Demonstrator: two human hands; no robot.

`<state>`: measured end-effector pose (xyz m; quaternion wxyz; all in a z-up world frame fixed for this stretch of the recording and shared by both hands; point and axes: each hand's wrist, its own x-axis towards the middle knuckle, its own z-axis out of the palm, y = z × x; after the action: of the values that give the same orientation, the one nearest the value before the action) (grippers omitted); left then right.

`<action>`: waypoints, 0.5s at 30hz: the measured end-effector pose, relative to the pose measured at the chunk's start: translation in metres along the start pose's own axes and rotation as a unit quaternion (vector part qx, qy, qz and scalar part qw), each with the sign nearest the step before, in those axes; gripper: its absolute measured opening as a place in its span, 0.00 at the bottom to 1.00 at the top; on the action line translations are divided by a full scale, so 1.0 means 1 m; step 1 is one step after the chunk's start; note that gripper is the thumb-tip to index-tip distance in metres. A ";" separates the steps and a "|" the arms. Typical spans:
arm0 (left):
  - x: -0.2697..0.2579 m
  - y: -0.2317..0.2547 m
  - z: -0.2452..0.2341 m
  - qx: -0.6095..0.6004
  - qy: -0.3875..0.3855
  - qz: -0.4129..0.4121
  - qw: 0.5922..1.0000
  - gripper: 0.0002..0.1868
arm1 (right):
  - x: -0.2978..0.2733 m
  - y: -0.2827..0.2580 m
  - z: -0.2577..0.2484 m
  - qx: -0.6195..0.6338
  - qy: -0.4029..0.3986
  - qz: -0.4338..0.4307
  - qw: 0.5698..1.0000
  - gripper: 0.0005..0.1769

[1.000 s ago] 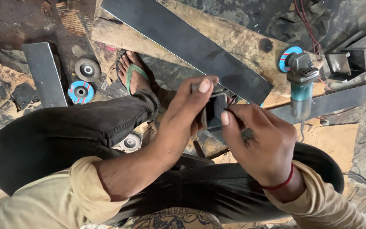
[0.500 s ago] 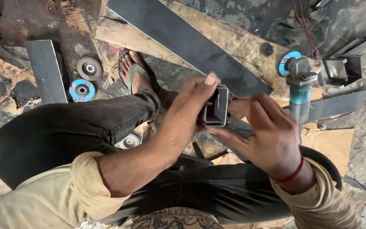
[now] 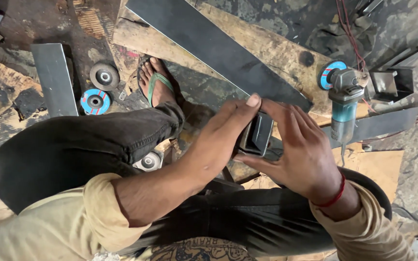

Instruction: The person sits on the floor and repeatedly handles two small hollow metal pieces, rotating them in both hands to view different sides and edges. The person aligns the pieces together and apart multiple times, inspecting the fit and surfaces without using any tools.

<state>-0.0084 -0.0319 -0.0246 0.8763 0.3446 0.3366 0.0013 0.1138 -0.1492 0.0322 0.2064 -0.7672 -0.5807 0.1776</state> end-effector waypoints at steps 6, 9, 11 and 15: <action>0.000 0.013 -0.001 0.067 0.000 0.004 0.998 0.33 | 0.001 0.000 -0.002 -0.004 -0.008 0.018 1.000 0.49; 0.000 0.020 0.001 0.095 -0.006 0.005 0.995 0.35 | 0.001 0.003 -0.002 0.001 -0.004 0.003 1.000 0.50; -0.002 0.021 0.001 0.099 -0.010 0.003 0.995 0.36 | 0.002 0.005 -0.002 0.004 -0.004 -0.009 1.000 0.50; -0.002 0.019 0.000 0.099 -0.021 -0.010 0.995 0.38 | -0.001 0.008 0.001 -0.003 -0.012 -0.009 1.000 0.52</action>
<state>-0.0060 -0.0183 -0.0120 0.8449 0.4261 0.3196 -0.0484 0.1198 -0.1520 0.0272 0.1983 -0.7603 -0.5908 0.1830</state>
